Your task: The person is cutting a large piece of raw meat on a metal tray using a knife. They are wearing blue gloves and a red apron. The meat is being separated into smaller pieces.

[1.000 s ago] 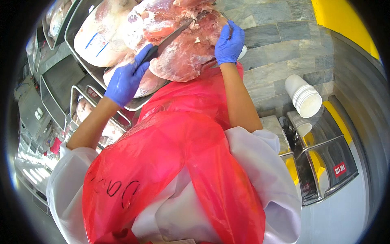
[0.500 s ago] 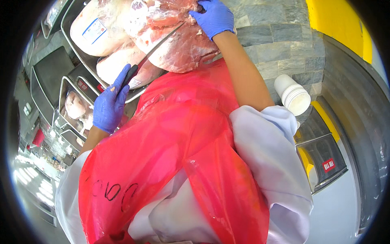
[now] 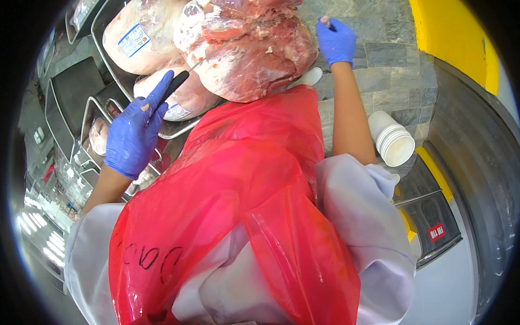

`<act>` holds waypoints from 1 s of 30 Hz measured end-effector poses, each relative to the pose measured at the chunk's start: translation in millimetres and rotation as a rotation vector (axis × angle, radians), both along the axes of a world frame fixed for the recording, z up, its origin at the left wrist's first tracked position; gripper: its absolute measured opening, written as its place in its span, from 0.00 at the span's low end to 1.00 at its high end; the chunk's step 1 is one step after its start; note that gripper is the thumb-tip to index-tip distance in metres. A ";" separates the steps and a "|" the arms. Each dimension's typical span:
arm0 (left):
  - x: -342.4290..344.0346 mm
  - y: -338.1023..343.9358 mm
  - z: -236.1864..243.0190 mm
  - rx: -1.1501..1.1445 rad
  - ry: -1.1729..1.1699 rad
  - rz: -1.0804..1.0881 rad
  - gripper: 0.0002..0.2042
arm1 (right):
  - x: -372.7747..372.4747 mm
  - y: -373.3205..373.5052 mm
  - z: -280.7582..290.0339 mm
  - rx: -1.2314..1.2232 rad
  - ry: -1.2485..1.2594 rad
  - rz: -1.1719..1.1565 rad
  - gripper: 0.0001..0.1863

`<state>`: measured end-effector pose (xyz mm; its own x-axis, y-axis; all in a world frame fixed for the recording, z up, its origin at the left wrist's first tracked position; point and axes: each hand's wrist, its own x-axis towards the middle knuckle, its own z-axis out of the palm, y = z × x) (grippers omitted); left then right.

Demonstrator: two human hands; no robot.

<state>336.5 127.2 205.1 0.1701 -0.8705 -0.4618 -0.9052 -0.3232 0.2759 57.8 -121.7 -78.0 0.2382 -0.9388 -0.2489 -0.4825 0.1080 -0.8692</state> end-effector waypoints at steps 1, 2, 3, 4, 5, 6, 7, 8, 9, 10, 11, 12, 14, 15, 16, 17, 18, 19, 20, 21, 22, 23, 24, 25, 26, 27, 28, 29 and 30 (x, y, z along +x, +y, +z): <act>-3.0 -7.1 5.0 0.027 -0.056 -0.023 0.24 | -0.5 5.6 1.6 -0.016 0.002 -0.007 0.16; -4.9 -14.3 6.4 0.027 -0.089 -0.072 0.24 | 3.8 19.5 9.2 -0.027 0.009 -0.022 0.15; -6.7 -20.8 7.3 0.034 -0.130 -0.117 0.24 | 10.0 32.1 11.1 -0.031 0.008 -0.032 0.14; -9.7 -27.0 10.3 0.043 -0.170 -0.159 0.23 | 12.2 41.4 6.3 -0.069 -0.012 -0.058 0.14; -11.4 -37.6 15.2 0.090 -0.226 -0.243 0.24 | 13.6 51.0 -2.6 -0.107 -0.031 -0.096 0.14; -16.5 -46.9 21.6 0.058 -0.254 -0.310 0.23 | 15.9 55.1 -9.8 -0.151 -0.055 -0.123 0.13; -22.0 -56.1 28.0 0.027 -0.282 -0.377 0.22 | 20.2 56.0 -17.2 -0.201 -0.045 -0.131 0.13; -30.2 -66.1 33.6 -0.001 -0.305 -0.447 0.21 | 21.2 56.8 -25.3 -0.247 -0.031 -0.140 0.13; -36.8 -77.8 36.2 0.011 -0.300 -0.461 0.20 | 21.9 57.5 -28.9 -0.294 -0.016 -0.148 0.13; -43.5 -85.5 34.4 0.045 -0.316 -0.488 0.19 | 20.3 58.5 -30.2 -0.251 -0.012 -0.125 0.14; -49.3 -92.1 33.2 0.078 -0.341 -0.504 0.18 | 23.1 55.7 -28.6 -0.212 -0.017 -0.093 0.14; -55.3 -96.8 32.6 0.113 -0.365 -0.522 0.18 | 26.2 53.0 -26.0 -0.174 -0.021 -0.062 0.14; -77.2 -89.9 18.6 0.106 -0.388 -0.451 0.21 | 30.6 50.3 -12.0 -0.185 0.041 -0.011 0.16; -88.1 -88.9 10.7 0.119 -0.405 -0.428 0.21 | 30.3 48.4 -5.6 -0.187 0.084 0.000 0.16; -97.6 -89.3 5.1 0.132 -0.421 -0.404 0.22 | 29.8 43.3 -6.5 -0.214 0.095 0.009 0.17; -107.2 -84.5 4.9 0.182 -0.422 -0.379 0.25 | 29.3 43.7 -8.6 -0.233 0.101 0.032 0.17; -117.6 -79.1 3.6 0.236 -0.442 -0.323 0.28 | 27.9 46.9 -10.1 -0.252 0.107 0.054 0.18; -128.2 -72.7 1.1 0.291 -0.462 -0.267 0.30 | 24.5 53.8 -9.5 -0.240 0.110 0.046 0.17; -135.2 -67.6 -3.5 0.337 -0.492 -0.199 0.32 | 26.0 54.3 -8.3 -0.241 0.102 0.042 0.17; -135.1 -61.2 -12.9 0.347 -0.446 -0.123 0.31 | 29.0 46.6 -7.0 -0.255 0.090 0.030 0.17; -133.2 -51.7 -20.6 0.289 -0.377 -0.017 0.29 | 32.2 43.0 -7.6 -0.252 0.090 0.025 0.17; -131.6 -38.8 -29.7 0.230 -0.295 0.082 0.28 | 30.8 46.1 -10.0 -0.247 0.102 0.019 0.17; -133.4 -27.1 -38.0 0.172 -0.214 0.183 0.27 | 29.8 48.0 -8.2 -0.240 0.114 0.017 0.17; -137.5 -17.0 -48.2 0.164 -0.155 0.343 0.25 | 30.5 48.4 -2.1 -0.182 0.114 0.047 0.17; -144.8 -10.3 -57.1 0.108 -0.164 0.383 0.25 | 30.9 48.0 1.3 -0.177 0.113 0.055 0.17; -152.8 -5.0 -65.1 0.052 -0.176 0.427 0.25 | 31.8 47.9 4.9 -0.172 0.108 0.067 0.17; -160.1 0.2 -73.4 -0.003 -0.189 0.471 0.25 | 31.0 47.1 7.0 -0.166 0.103 0.078 0.17; -163.9 6.5 -80.4 -0.085 -0.187 0.493 0.25 | 33.2 49.4 0.9 -0.224 0.093 0.045 0.16; -168.1 8.9 -85.6 -0.057 -0.202 0.520 0.25 | 32.2 49.0 -3.7 -0.225 0.098 0.053 0.16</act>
